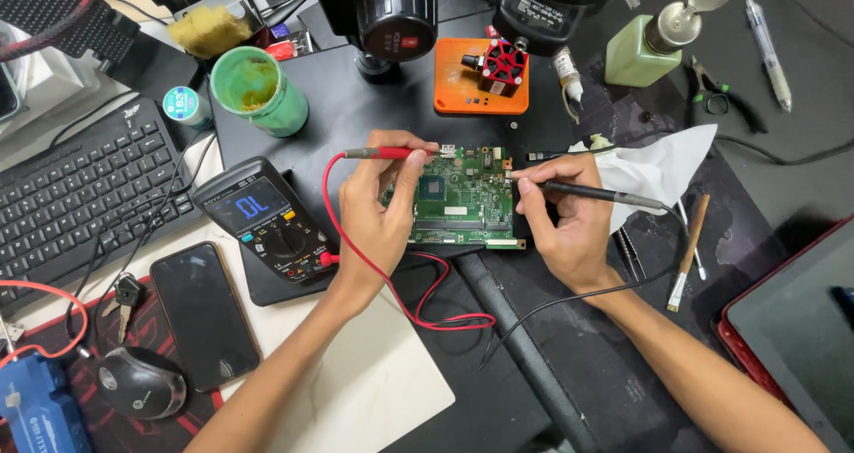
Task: The person uses a multimeter to test various points on a green circuit board. They then pick up a black laptop screen, wipe the edges with a white cloth, and use a metal tool to pry along the seam of the screen casing.
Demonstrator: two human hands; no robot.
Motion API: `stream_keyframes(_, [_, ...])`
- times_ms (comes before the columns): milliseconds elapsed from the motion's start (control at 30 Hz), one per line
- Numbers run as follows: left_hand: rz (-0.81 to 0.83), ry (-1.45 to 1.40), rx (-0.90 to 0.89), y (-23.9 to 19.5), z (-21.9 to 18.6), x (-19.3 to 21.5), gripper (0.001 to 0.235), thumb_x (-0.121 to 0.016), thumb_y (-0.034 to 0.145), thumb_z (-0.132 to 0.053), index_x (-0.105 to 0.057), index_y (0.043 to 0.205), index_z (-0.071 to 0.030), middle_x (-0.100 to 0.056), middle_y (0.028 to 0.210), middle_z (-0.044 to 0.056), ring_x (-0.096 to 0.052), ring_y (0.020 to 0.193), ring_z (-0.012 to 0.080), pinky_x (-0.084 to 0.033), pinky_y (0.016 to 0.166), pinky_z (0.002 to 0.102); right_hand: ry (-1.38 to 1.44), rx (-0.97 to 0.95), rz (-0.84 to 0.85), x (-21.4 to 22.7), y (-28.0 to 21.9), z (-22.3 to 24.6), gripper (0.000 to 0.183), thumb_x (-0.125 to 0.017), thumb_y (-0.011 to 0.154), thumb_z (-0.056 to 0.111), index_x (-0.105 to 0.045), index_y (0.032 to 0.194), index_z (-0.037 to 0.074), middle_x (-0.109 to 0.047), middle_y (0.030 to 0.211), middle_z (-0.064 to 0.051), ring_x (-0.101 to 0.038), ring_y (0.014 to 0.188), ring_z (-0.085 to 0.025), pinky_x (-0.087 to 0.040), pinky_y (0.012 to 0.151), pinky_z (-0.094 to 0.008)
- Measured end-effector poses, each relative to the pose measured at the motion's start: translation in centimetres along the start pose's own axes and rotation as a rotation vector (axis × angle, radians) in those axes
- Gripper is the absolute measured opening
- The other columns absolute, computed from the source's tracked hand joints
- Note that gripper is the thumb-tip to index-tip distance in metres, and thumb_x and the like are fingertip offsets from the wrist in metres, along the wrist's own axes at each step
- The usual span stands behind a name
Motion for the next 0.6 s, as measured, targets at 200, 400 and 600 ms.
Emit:
stream_keyframes(200, [-0.003,0.005,0.0,0.04,0.0,-0.03,0.01,-0.057,0.108,-0.004,-0.061,0.112,0.004,-0.073,0.106,0.011,-0.073,0.105,0.0151,-0.057,0.094,0.028,-0.039,0.013,0.033,-0.2,0.01,-0.09,0.018,-0.063,0.103,-0.006,-0.05,0.113,-0.001,-0.067,0.112,-0.014,-0.063,0.087,-0.011,-0.055,0.079,-0.025])
stream_keyframes(400, [-0.002,0.024,-0.011,0.0,-0.09,0.01,0.01,-0.057,0.108,-0.004,-0.062,0.112,0.004,-0.072,0.106,0.011,-0.072,0.102,0.014,-0.057,0.092,0.027,-0.038,0.004,0.024,-0.21,-0.03,-0.29,0.017,-0.063,0.102,-0.007,-0.051,0.114,-0.002,-0.067,0.112,-0.013,-0.063,0.087,-0.01,-0.055,0.079,-0.025])
stream_keyframes(600, [-0.011,0.108,-0.019,0.16,-0.54,0.07,0.008,-0.06,0.106,-0.005,-0.062,0.109,0.003,-0.075,0.1,0.009,-0.072,0.089,0.0114,-0.056,0.08,0.025,-0.051,-0.005,0.025,-0.35,0.09,0.02,0.017,-0.063,0.102,-0.006,-0.052,0.113,-0.002,-0.068,0.112,-0.012,-0.063,0.09,-0.01,-0.054,0.081,-0.024])
Point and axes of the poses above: each hand's wrist, its own y-axis towards the middle knuckle, its own x-axis out of the back of the hand, z = x × y, the point moved 6 cm from there along y, towards the middle knuckle
